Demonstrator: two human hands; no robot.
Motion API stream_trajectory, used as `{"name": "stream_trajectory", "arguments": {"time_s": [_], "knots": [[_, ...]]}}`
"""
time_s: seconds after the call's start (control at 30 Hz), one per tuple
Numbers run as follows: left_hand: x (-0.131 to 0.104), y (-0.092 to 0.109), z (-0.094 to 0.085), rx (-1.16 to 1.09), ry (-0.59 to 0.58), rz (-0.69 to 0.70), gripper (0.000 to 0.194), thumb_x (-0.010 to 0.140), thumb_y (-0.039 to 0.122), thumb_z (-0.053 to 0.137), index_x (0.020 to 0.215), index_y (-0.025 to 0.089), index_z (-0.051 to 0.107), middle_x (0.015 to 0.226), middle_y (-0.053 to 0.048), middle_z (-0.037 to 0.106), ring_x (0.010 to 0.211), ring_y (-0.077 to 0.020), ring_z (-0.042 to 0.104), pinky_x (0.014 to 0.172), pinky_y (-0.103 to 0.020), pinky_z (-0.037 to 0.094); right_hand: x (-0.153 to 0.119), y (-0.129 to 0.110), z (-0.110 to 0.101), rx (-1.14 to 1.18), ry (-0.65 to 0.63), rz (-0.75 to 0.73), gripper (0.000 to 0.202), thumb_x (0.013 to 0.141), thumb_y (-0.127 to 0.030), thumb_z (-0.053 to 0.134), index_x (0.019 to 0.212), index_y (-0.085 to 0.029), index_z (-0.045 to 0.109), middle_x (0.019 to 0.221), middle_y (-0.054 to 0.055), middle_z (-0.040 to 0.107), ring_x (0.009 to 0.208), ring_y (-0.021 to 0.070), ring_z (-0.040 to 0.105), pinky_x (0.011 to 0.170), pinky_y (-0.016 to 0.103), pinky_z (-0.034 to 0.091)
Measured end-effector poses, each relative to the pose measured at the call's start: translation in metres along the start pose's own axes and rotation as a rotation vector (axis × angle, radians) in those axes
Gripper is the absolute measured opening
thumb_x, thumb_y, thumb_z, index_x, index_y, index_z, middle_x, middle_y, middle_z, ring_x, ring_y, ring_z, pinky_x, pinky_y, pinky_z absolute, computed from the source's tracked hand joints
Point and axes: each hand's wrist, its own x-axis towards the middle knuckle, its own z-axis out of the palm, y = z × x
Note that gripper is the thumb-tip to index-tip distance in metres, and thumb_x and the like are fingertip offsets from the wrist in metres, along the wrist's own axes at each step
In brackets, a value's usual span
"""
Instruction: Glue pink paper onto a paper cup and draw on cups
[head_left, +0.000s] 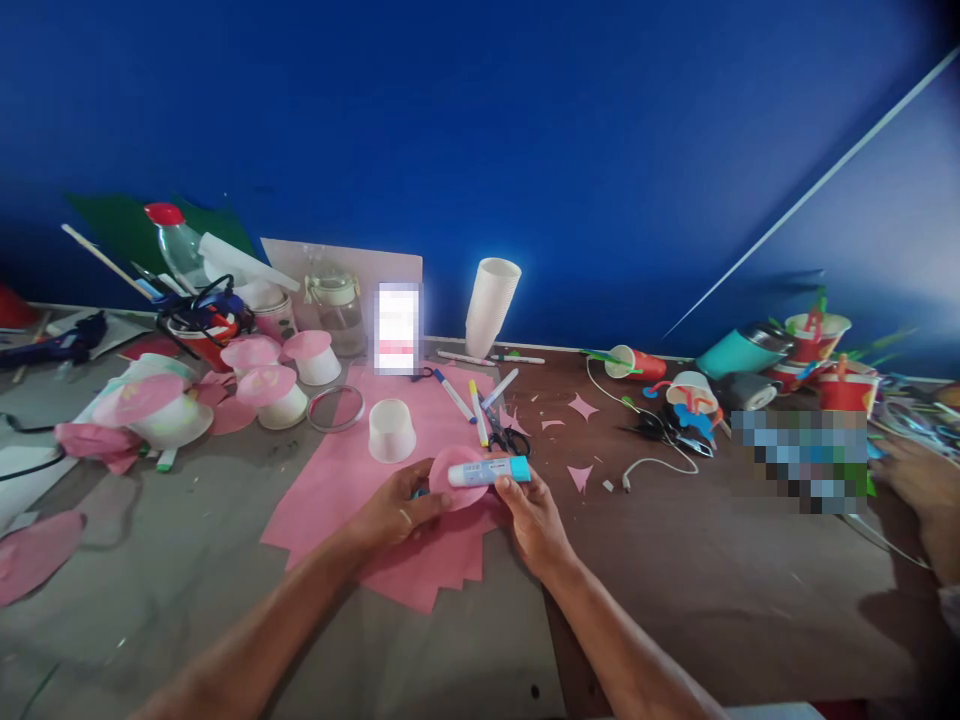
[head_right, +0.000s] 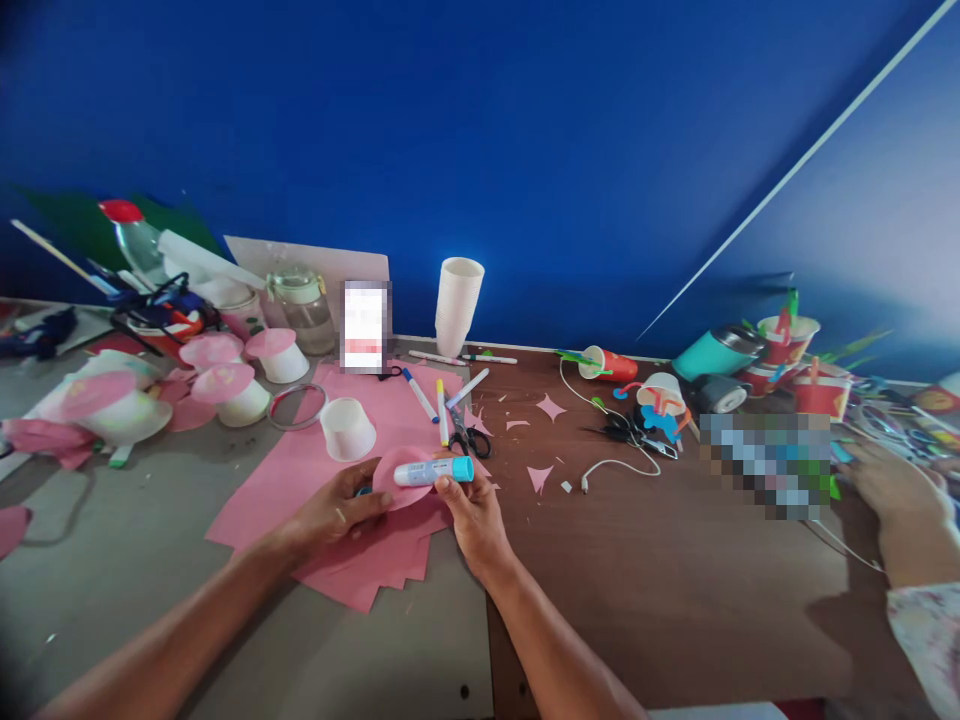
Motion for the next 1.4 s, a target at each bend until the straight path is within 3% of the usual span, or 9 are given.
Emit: {"name": "stream_trajectory", "arguments": {"time_s": [0.37,0.63,0.83,1.03,1.2,1.4], "knots": [[-0.002,-0.002,0.002,-0.082,0.001,-0.038,0.047,0.078,0.039,0.073,0.118,0.016,0.065,0.059,0.007,0.052,0.046,-0.0052,0.038,0.047,-0.02,0.03,0.004,0.004,0.0,0.303,0.03,0.22,0.043,0.073,-0.061,0.08,0.093,-0.024,0.075,0.085,0.005,0.079,0.077,0.0253,0.072,0.072,0.039,0.058],[0.0,-0.001,0.0,-0.086,0.02,-0.014,0.043,0.073,0.046,0.073,0.099,0.013,0.066,0.058,0.006,0.052,0.043,-0.0047,0.035,0.045,-0.02,0.026,0.001,-0.005,0.003,0.253,0.027,0.18,0.043,0.074,-0.064,0.078,0.089,-0.023,0.074,0.079,0.004,0.078,0.077,0.026,0.073,0.072,0.039,0.058],[0.002,0.001,-0.002,0.059,0.154,-0.033,0.028,0.07,0.044,0.067,0.071,0.019,0.055,0.048,0.009,0.04,0.042,-0.0064,0.032,0.043,-0.02,0.022,-0.002,-0.005,0.002,0.2,0.1,0.116,0.044,0.07,-0.061,0.081,0.087,-0.021,0.075,0.071,0.003,0.075,0.072,0.0238,0.07,0.074,0.039,0.055],[0.001,0.0,-0.008,0.291,0.285,0.022,0.018,0.074,0.038,0.056,0.068,0.021,0.051,0.054,0.008,0.036,0.049,-0.0096,0.033,0.047,-0.022,0.027,0.001,0.0,-0.008,0.197,0.168,0.038,0.04,0.075,-0.059,0.077,0.088,-0.022,0.074,0.074,0.003,0.073,0.066,0.0196,0.065,0.067,0.035,0.053],[0.002,-0.003,-0.012,0.418,0.273,0.07,0.023,0.079,0.038,0.053,0.064,0.023,0.044,0.054,0.007,0.033,0.051,-0.0111,0.034,0.048,-0.023,0.025,0.001,0.001,-0.015,0.159,0.093,0.011,0.039,0.078,-0.06,0.074,0.093,-0.024,0.075,0.085,0.004,0.074,0.076,0.0222,0.066,0.073,0.037,0.054],[0.0,-0.001,-0.014,0.489,0.162,0.067,0.022,0.085,0.037,0.053,0.07,0.022,0.045,0.059,0.007,0.034,0.051,-0.0104,0.034,0.048,-0.023,0.024,-0.003,0.006,-0.012,-0.007,0.024,-0.068,0.039,0.08,-0.059,0.073,0.092,-0.022,0.077,0.098,0.008,0.074,0.105,0.0283,0.065,0.094,0.042,0.05]]}}
